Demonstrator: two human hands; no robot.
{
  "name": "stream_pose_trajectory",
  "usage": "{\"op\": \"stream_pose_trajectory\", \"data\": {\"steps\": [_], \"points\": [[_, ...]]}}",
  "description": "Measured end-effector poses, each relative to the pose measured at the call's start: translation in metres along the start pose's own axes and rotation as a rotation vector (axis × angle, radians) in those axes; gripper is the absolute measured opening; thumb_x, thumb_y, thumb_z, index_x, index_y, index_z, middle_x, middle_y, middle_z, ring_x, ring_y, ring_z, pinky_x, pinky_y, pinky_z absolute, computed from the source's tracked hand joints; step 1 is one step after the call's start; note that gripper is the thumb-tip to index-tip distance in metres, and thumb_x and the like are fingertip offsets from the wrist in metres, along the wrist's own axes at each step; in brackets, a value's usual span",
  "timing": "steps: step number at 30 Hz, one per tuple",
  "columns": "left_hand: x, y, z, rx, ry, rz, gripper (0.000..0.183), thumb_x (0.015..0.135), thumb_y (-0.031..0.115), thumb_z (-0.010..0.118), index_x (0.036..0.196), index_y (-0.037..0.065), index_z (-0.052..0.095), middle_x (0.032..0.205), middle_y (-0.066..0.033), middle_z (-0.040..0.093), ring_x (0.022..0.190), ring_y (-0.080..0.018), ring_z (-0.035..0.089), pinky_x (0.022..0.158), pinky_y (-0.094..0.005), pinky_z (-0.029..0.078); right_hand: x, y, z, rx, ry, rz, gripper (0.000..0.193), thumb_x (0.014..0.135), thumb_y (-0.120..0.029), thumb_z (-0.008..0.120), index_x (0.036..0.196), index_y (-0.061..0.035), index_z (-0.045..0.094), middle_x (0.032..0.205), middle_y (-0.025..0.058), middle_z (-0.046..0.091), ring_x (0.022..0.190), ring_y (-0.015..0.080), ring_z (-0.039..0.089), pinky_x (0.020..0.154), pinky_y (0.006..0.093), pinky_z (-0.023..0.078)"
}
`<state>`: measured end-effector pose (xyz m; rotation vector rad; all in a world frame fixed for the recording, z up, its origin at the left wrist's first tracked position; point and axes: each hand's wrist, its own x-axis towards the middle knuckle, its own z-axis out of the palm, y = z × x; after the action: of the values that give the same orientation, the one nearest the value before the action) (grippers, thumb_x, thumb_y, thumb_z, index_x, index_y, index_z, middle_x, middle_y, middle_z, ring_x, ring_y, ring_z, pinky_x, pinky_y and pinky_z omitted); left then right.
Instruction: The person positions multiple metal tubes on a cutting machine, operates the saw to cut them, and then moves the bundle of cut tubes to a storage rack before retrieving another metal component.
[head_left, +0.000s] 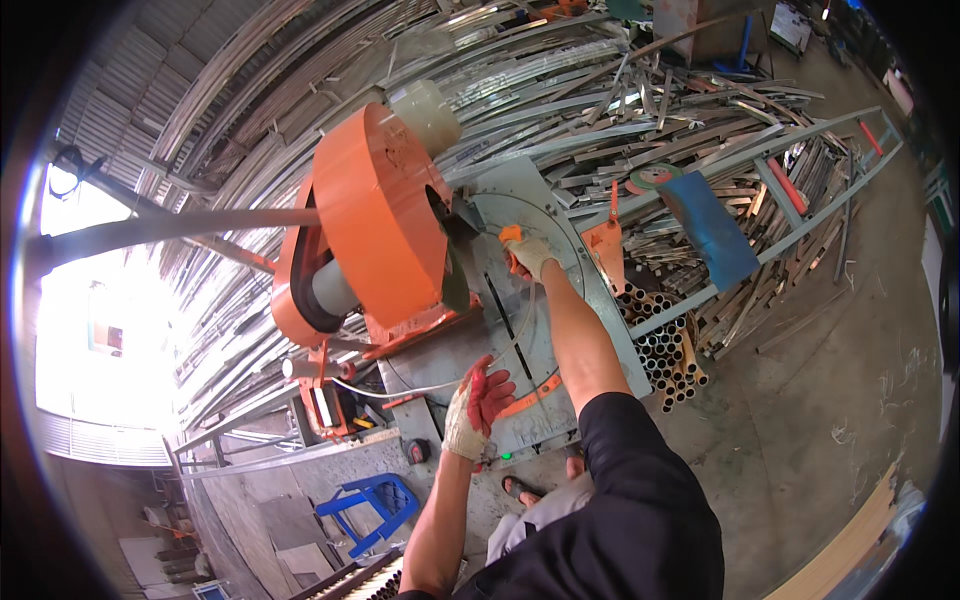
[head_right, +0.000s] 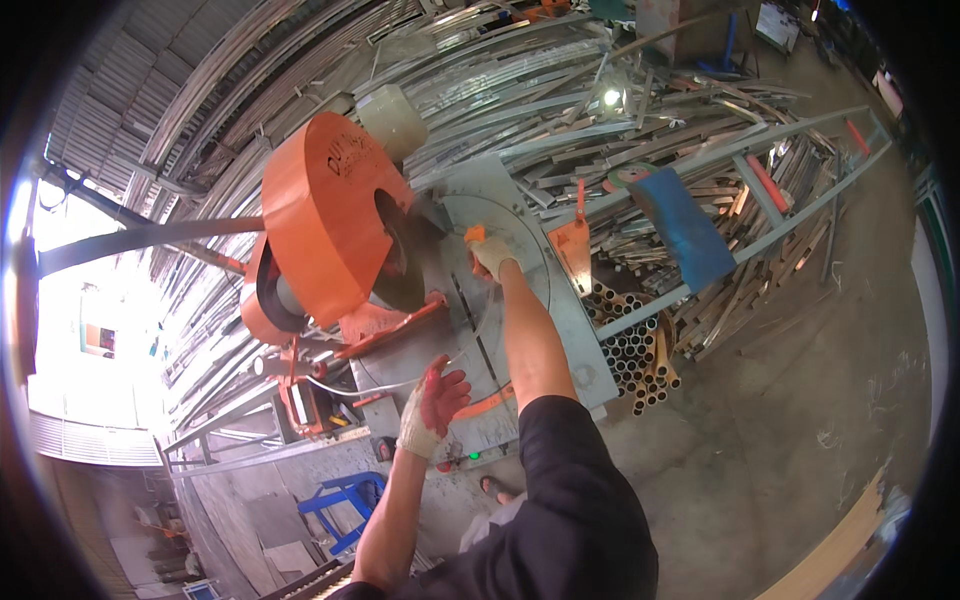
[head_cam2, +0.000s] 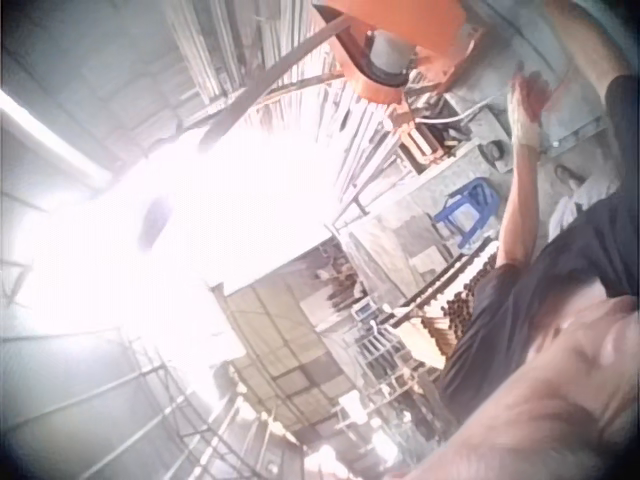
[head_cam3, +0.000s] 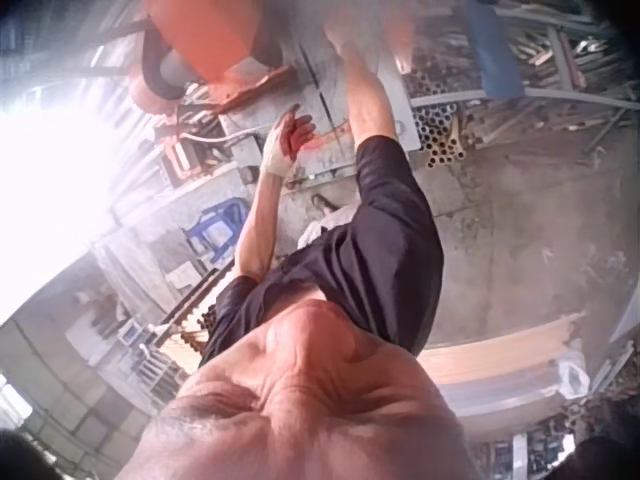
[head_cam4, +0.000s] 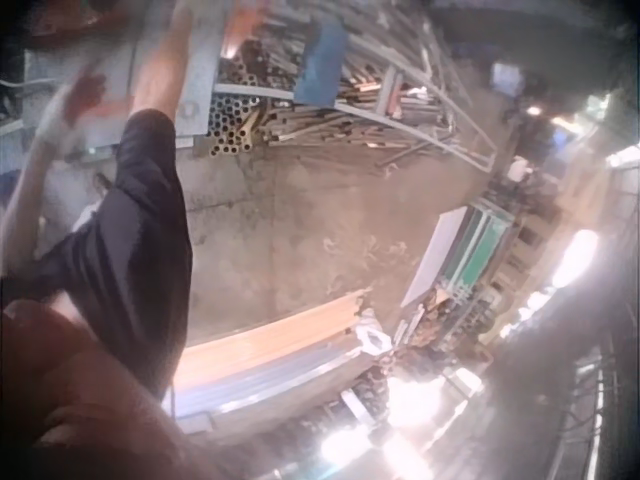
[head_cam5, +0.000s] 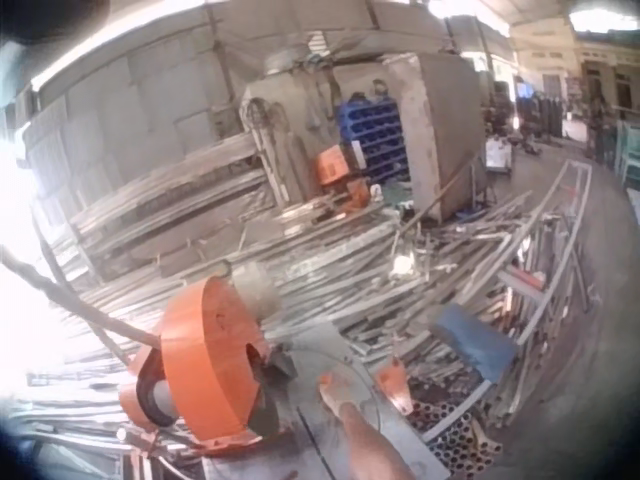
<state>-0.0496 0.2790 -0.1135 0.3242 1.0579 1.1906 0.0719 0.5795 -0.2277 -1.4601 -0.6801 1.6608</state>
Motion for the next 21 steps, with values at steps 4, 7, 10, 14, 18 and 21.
{"op": "stream_pose_trajectory", "data": {"steps": [4,7,10,14,18,21], "points": [[0.03,-0.016,0.008,-0.151,-0.108,0.042,0.054,0.098,0.034,0.055,0.143,0.011,0.036,0.108,-0.0143,0.066,0.089,-0.025,0.068,0.075,-0.0367,0.058,0.033,-0.034,0.008,-0.072,0.013,-0.046,0.035,0.091,-0.039,0.052,0.081,-0.0064,0.06,0.056,0.009,0.056,0.037,0.0181,0.048,0.035,0.0344,0.035],[0.041,-0.018,0.014,-0.118,-0.104,0.086,0.059,0.096,0.04,0.058,0.143,0.014,0.036,0.111,-0.0134,0.064,0.092,-0.025,0.066,0.078,-0.0375,0.056,0.024,-0.054,0.032,-0.287,-0.098,-0.113,0.037,0.091,-0.039,0.052,0.082,-0.004,0.062,0.06,0.0107,0.06,0.041,0.0191,0.053,0.038,0.0352,0.039],[0.052,-0.016,0.026,-0.17,-0.167,0.098,0.055,0.1,0.033,0.052,0.144,0.008,0.033,0.11,-0.0157,0.066,0.091,-0.027,0.069,0.076,-0.039,0.058,0.041,-0.073,0.04,-0.643,-0.175,-0.195,0.039,0.09,-0.038,0.054,0.083,-0.0015,0.065,0.062,0.0115,0.062,0.047,0.0206,0.059,0.043,0.0359,0.045],[0.064,-0.015,0.027,-0.162,-0.171,0.097,0.058,0.099,0.036,0.053,0.146,0.01,0.032,0.111,-0.0152,0.066,0.092,-0.0271,0.068,0.078,-0.0392,0.058,0.066,-0.077,0.053,-0.746,0.11,-0.421,0.038,0.089,-0.036,0.056,0.085,-0.0003,0.068,0.063,0.0116,0.065,0.055,0.0236,0.064,0.053,0.0374,0.05],[0.063,-0.009,0.017,-0.199,-0.127,0.117,0.058,0.098,0.038,0.054,0.147,0.016,0.033,0.113,-0.0146,0.065,0.095,-0.0267,0.067,0.08,-0.0394,0.058,0.064,-0.087,0.071,-0.846,-0.147,-0.249,0.04,0.088,-0.038,0.056,0.093,-0.0002,0.07,0.082,0.0169,0.07,0.072,0.0304,0.07,0.067,0.0413,0.053],[0.068,-0.003,0.016,-0.22,-0.137,0.121,0.057,0.098,0.039,0.054,0.147,0.017,0.033,0.113,-0.0143,0.065,0.095,-0.026,0.067,0.08,-0.0394,0.058,0.069,-0.086,0.067,-0.881,-0.113,-0.294,0.045,0.087,-0.04,0.056,0.101,-0.0002,0.07,0.098,0.0214,0.07,0.092,0.0349,0.069,0.08,0.0443,0.052]]}}
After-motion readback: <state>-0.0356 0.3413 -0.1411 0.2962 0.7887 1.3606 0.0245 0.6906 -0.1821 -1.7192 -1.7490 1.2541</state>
